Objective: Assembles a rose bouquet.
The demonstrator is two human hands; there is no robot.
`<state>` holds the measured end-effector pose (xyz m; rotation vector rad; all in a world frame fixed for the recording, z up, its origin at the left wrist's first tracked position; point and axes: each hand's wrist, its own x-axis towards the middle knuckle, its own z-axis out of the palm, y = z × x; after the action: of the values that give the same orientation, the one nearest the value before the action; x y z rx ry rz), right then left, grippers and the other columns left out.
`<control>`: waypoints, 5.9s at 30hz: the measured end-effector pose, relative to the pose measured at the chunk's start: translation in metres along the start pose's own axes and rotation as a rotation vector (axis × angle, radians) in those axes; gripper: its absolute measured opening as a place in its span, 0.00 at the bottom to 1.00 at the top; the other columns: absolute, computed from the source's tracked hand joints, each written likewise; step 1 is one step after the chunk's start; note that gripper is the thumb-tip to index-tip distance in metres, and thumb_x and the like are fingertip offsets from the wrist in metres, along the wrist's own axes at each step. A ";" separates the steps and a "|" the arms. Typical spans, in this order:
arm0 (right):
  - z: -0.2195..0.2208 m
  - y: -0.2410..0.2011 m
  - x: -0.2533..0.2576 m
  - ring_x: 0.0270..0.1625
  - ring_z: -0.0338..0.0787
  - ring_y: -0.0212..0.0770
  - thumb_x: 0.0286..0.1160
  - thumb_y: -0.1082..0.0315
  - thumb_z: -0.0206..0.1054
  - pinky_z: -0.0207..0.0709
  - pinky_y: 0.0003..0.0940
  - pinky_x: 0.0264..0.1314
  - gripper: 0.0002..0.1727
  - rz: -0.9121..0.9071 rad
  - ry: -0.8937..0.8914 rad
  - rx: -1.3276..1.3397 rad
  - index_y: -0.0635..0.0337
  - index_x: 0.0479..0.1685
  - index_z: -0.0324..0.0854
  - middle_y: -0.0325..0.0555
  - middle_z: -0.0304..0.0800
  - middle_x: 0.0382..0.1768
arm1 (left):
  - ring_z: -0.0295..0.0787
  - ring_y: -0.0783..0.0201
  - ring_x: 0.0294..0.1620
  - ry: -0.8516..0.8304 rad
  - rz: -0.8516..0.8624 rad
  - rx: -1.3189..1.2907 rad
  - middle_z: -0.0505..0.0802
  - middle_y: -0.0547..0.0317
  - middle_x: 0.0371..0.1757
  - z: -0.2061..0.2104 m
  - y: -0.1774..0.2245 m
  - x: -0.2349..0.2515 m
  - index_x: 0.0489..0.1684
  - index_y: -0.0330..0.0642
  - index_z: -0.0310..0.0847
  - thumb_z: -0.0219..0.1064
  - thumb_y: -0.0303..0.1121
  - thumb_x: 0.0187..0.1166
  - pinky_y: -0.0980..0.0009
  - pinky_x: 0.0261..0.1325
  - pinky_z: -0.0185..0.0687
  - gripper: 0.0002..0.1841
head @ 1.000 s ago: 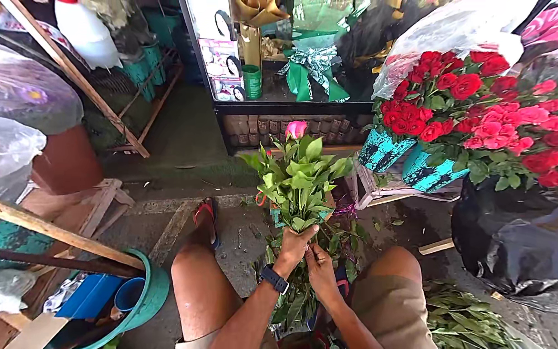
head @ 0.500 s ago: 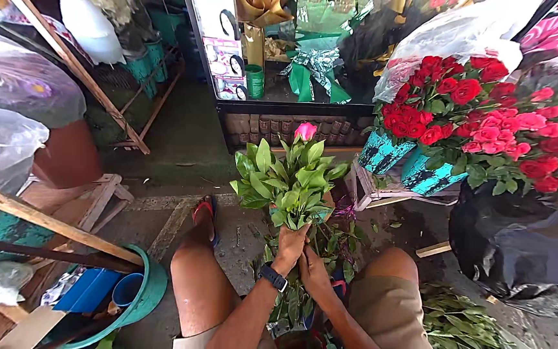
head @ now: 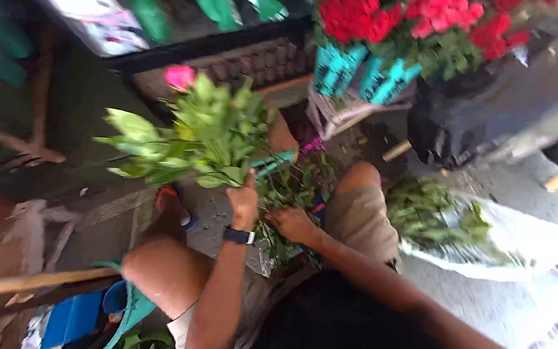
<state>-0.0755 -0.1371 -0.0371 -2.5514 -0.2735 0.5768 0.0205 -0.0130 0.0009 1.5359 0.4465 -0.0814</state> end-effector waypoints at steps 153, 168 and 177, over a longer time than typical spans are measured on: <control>-0.071 0.003 0.030 0.41 0.93 0.42 0.82 0.71 0.68 0.90 0.36 0.46 0.13 -0.037 0.513 1.179 0.70 0.56 0.89 0.53 0.94 0.44 | 0.66 0.70 0.08 -0.152 -0.061 -0.302 0.76 0.60 0.13 -0.047 0.032 0.031 0.50 0.36 0.89 0.73 0.31 0.79 0.77 0.13 0.68 0.09; -0.009 0.000 0.104 0.46 0.92 0.33 0.72 0.68 0.77 0.87 0.29 0.55 0.08 -0.229 0.591 0.870 0.61 0.46 0.95 0.44 0.95 0.43 | 0.92 0.61 0.50 -0.110 -0.010 -0.270 0.93 0.47 0.49 -0.016 0.015 0.027 0.59 0.29 0.79 0.78 0.25 0.72 0.63 0.59 0.88 0.19; 0.000 -0.004 0.103 0.53 0.92 0.32 0.72 0.72 0.73 0.85 0.28 0.61 0.06 -0.255 0.619 0.707 0.64 0.41 0.94 0.48 0.95 0.47 | 0.91 0.61 0.29 -0.165 0.000 -0.295 0.92 0.49 0.28 -0.012 0.011 0.029 0.49 0.29 0.81 0.77 0.27 0.74 0.66 0.43 0.90 0.14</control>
<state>0.0157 -0.1038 -0.0704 -1.8432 -0.1312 -0.2046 0.0478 0.0055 0.0020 1.2282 0.3113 -0.1355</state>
